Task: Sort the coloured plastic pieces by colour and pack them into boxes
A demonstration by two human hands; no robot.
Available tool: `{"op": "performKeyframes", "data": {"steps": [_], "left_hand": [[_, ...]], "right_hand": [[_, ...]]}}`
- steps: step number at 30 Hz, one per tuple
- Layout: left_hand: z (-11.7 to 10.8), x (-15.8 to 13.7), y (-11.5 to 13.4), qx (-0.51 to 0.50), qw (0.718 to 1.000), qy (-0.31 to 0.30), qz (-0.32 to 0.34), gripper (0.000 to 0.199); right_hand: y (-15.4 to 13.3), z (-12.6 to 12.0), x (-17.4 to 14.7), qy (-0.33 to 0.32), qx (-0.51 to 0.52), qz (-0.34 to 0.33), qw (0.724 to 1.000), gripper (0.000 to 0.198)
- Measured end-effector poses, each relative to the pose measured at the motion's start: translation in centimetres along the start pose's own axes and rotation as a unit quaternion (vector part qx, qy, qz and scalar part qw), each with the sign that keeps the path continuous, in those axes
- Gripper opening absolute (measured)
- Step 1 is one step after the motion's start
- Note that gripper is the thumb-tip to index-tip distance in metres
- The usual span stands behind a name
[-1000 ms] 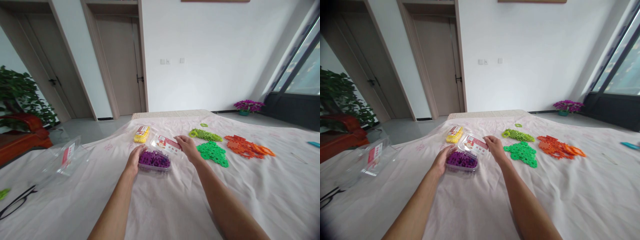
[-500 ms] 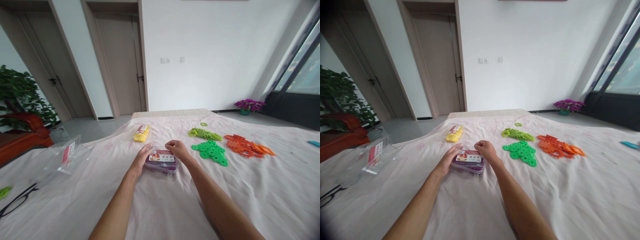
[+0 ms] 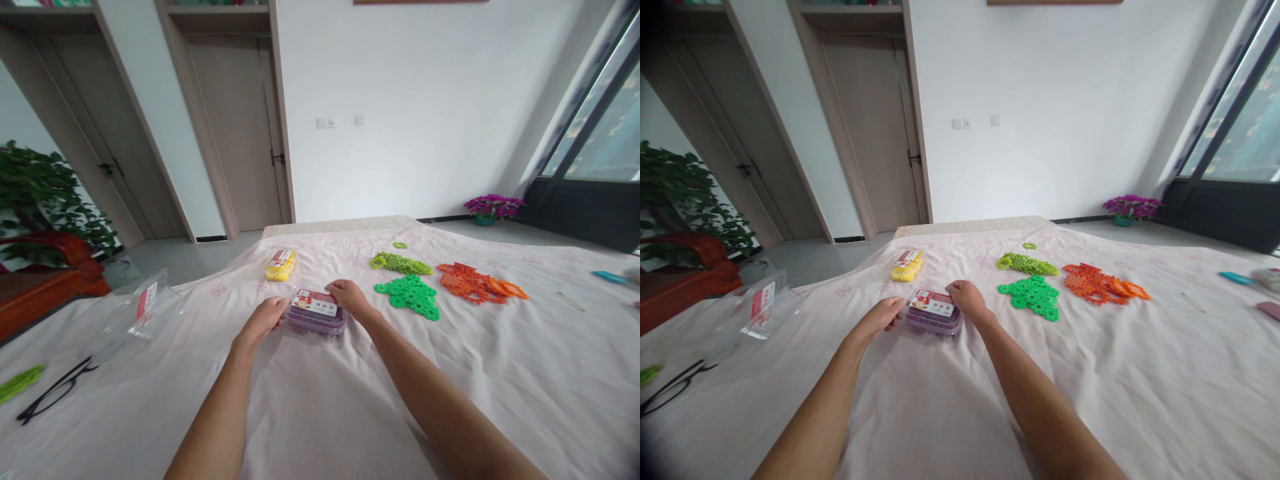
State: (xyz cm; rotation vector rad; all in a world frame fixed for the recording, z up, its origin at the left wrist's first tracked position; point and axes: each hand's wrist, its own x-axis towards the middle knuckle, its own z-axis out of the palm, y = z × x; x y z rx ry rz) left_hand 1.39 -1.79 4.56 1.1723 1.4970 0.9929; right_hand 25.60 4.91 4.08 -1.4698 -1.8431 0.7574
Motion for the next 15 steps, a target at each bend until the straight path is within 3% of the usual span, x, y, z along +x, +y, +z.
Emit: {"op": "performKeyframes", "data": {"steps": [8, 15], "left_hand": [[0.2, -1.7, 1.4, -0.024, 0.998, -0.018, -0.047, 0.028], [1.0, -2.6, 0.5, -0.089, 0.995, 0.016, -0.046, 0.038]], "right_hand": [[1.2, -2.1, -1.7, -0.001, 0.016, -0.032, 0.999, 0.048], [1.3, -1.8, -2.1, -0.008, 0.082, 0.038, 0.996, 0.045]]}}
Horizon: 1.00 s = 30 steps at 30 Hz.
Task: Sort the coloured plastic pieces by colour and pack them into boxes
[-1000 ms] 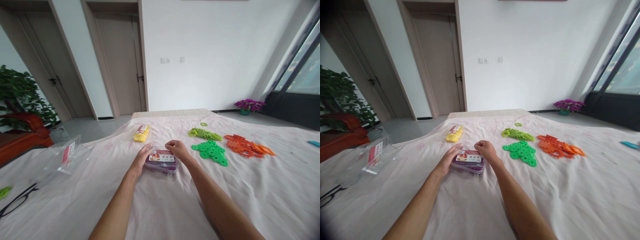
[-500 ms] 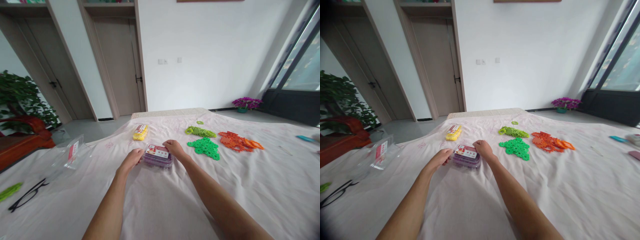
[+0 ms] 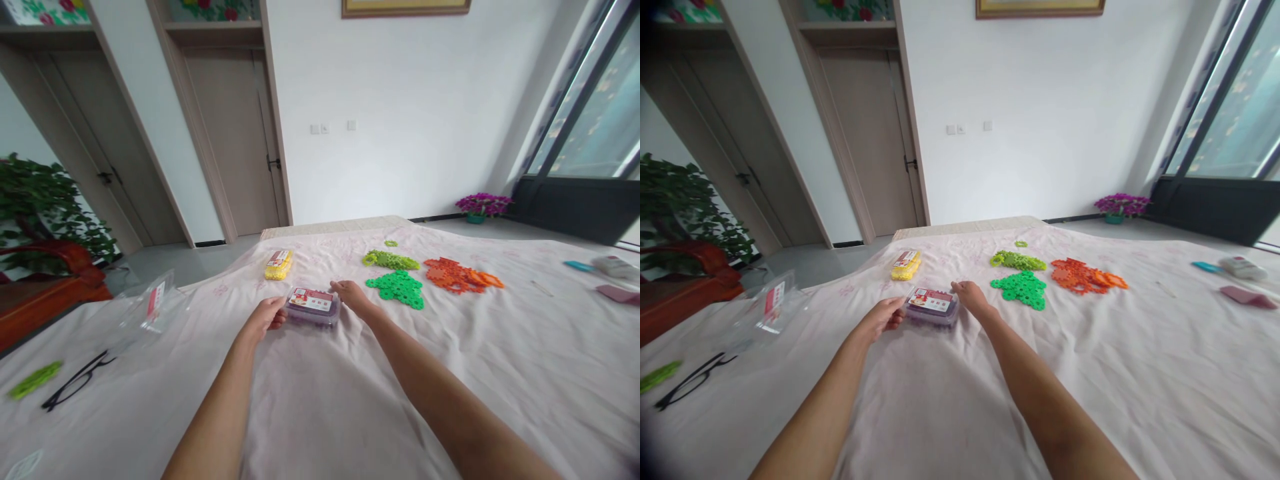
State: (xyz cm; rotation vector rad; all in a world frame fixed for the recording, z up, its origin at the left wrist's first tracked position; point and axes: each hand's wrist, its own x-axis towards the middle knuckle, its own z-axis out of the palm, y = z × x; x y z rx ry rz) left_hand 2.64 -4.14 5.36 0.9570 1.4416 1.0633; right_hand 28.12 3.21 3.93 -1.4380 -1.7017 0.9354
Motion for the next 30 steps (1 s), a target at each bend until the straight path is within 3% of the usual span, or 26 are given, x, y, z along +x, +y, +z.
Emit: {"op": "performKeyframes", "data": {"steps": [5, 13, 25, 30], "left_hand": [[0.6, -0.1, -1.0, -0.045, 0.998, 0.036, 0.012, 0.044], [1.1, 0.2, -1.9, -0.081, 0.993, 0.077, 0.027, 0.050], [1.8, 0.8, -3.3, -0.121, 0.985, 0.100, 0.068, 0.053], [1.9, 0.7, -3.3, -0.135, 0.985, 0.088, 0.064, 0.053]], "right_hand": [[-0.2, 0.3, -0.4, -0.002, 0.051, 0.032, 0.998, 0.051], [0.3, -1.2, -0.4, -0.109, 0.135, 0.065, 0.983, 0.056], [0.8, -0.9, 0.6, -0.111, 0.133, 0.046, 0.984, 0.046], [1.3, 0.0, 0.7, -0.064, 0.115, 0.014, 0.991, 0.037]]}}
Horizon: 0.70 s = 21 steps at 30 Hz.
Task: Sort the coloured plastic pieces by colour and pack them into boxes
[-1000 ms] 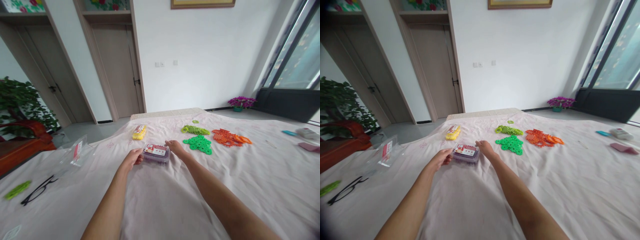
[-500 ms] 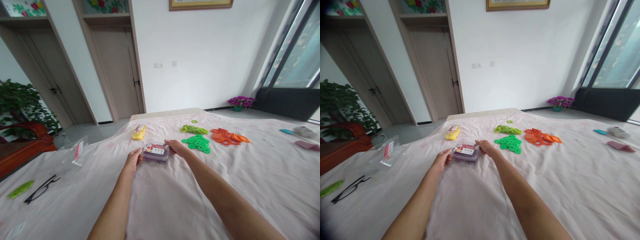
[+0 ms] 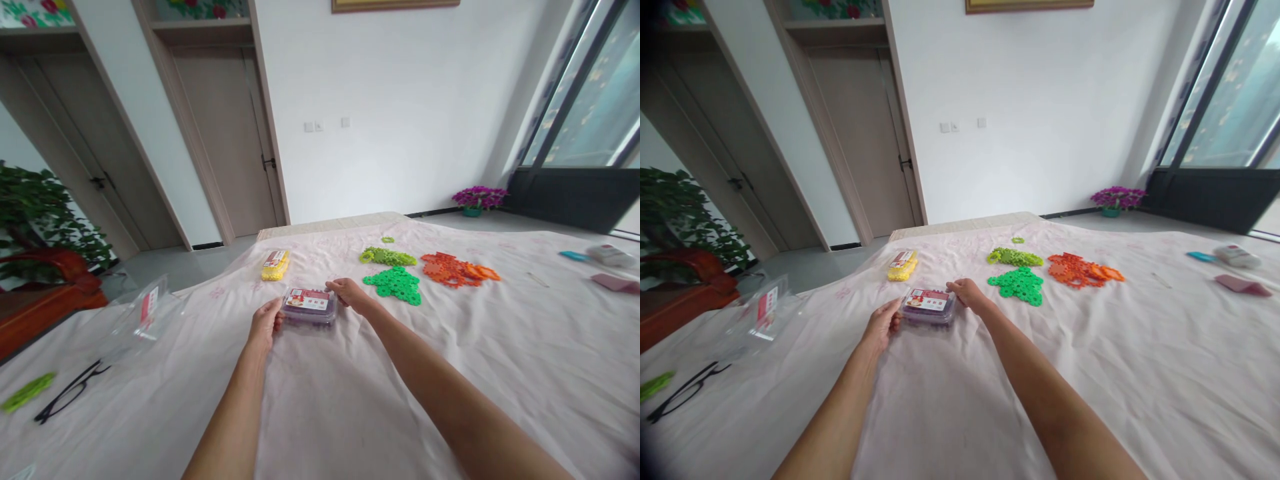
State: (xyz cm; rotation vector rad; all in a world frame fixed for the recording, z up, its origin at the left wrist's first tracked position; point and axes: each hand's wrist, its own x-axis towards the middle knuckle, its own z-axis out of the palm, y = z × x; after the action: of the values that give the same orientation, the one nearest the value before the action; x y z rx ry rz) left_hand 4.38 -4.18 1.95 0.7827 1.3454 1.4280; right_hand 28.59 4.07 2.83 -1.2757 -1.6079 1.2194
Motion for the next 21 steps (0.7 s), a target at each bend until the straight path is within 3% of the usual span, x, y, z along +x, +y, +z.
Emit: {"op": "performKeyframes", "data": {"steps": [5, 10, 13, 16, 18, 21], "left_hand": [[0.0, 0.2, -0.1, -0.017, 1.000, 0.005, -0.003, 0.052], [0.4, 1.3, -0.1, -0.051, 0.998, 0.024, 0.001, 0.051], [1.4, 1.4, -1.0, -0.048, 0.997, 0.052, 0.033, 0.053], [2.3, 0.7, -2.2, 0.124, 0.982, 0.046, 0.138, 0.044], [2.6, 0.0, -2.8, 0.254, 0.949, 0.023, 0.188, 0.035], [2.8, -0.7, -2.8, 0.352, 0.905, -0.030, 0.236, 0.027]], "right_hand": [[-0.1, 0.3, -0.5, 0.019, 0.006, 0.000, 1.000, 0.038], [-0.5, -1.0, -1.1, -0.079, 0.079, 0.051, 0.992, 0.026], [-0.6, -1.1, -0.8, -0.008, 0.152, 0.088, 0.984, 0.021], [-0.6, -0.2, 0.2, 0.073, 0.195, 0.095, 0.973, 0.021], [-0.7, 0.7, 1.2, 0.100, 0.211, 0.087, 0.968, 0.022], [-1.2, 2.4, 3.2, 0.127, 0.240, 0.075, 0.960, 0.027]]}}
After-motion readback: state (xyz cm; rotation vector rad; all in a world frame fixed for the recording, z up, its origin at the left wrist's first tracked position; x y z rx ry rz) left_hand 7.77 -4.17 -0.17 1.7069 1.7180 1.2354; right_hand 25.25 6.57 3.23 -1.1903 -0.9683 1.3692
